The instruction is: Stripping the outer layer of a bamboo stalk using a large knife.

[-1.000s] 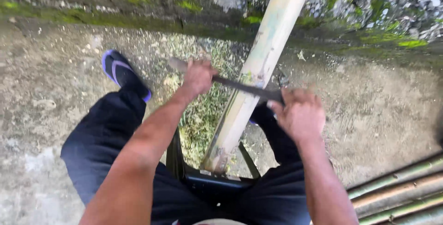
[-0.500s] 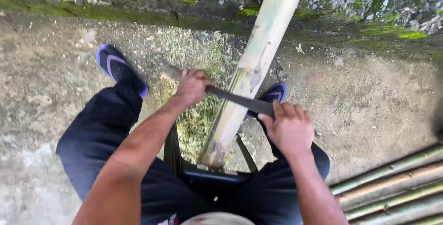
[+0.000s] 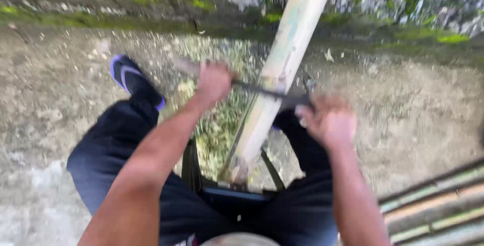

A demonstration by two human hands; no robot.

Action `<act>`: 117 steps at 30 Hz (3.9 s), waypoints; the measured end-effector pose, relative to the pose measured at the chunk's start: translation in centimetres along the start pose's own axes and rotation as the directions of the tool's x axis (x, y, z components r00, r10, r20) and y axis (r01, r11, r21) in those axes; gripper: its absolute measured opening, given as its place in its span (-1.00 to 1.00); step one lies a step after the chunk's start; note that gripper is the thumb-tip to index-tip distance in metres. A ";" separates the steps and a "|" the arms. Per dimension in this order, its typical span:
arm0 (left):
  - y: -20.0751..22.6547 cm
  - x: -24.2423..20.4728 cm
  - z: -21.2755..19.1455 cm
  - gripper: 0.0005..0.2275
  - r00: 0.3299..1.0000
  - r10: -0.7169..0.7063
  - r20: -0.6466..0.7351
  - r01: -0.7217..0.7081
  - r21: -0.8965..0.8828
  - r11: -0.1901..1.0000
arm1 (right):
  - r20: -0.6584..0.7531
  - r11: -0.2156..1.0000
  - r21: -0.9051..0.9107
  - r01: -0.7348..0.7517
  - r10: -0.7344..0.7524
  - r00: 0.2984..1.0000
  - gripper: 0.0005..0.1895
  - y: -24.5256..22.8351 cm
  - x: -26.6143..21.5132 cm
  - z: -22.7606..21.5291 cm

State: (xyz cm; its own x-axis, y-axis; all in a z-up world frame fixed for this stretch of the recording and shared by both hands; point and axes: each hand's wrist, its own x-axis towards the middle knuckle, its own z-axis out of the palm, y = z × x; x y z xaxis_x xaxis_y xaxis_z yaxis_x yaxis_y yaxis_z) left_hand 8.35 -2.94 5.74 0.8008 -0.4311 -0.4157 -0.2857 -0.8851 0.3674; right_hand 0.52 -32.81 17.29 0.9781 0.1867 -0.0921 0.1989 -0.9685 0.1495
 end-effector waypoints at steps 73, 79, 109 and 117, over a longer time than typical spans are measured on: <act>-1.6 6.6 0.0 -0.89 0.862 0.046 -0.505 -0.060 -0.011 0.998 | -0.254 0.991 0.004 0.137 -0.131 0.958 -0.40 5.0 5.0 0.5; -0.2 3.7 -5.0 -0.87 0.996 0.017 0.091 0.022 -0.412 0.911 | 0.419 0.996 -0.074 -0.042 0.069 0.905 -0.50 7.3 9.4 -2.3; -0.9 4.5 0.3 -0.42 0.989 -0.084 0.123 0.129 -0.423 0.897 | -0.008 0.910 -0.404 0.096 -0.109 0.994 -0.24 1.9 8.8 -2.1; -2.7 1.8 7.3 -0.49 0.999 0.029 -0.016 -0.033 -0.419 0.907 | 0.546 0.981 -0.189 -0.047 0.145 0.825 -0.43 -2.1 5.2 -5.3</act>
State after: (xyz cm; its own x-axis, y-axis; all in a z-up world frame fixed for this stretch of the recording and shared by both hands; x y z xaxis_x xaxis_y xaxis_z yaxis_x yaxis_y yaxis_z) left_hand 6.72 -2.55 -2.04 0.8006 -0.4535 -0.3916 -0.0650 -0.7155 0.6956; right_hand 5.53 -28.89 21.67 0.8026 -0.0760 -0.5917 0.1603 -0.9279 0.3366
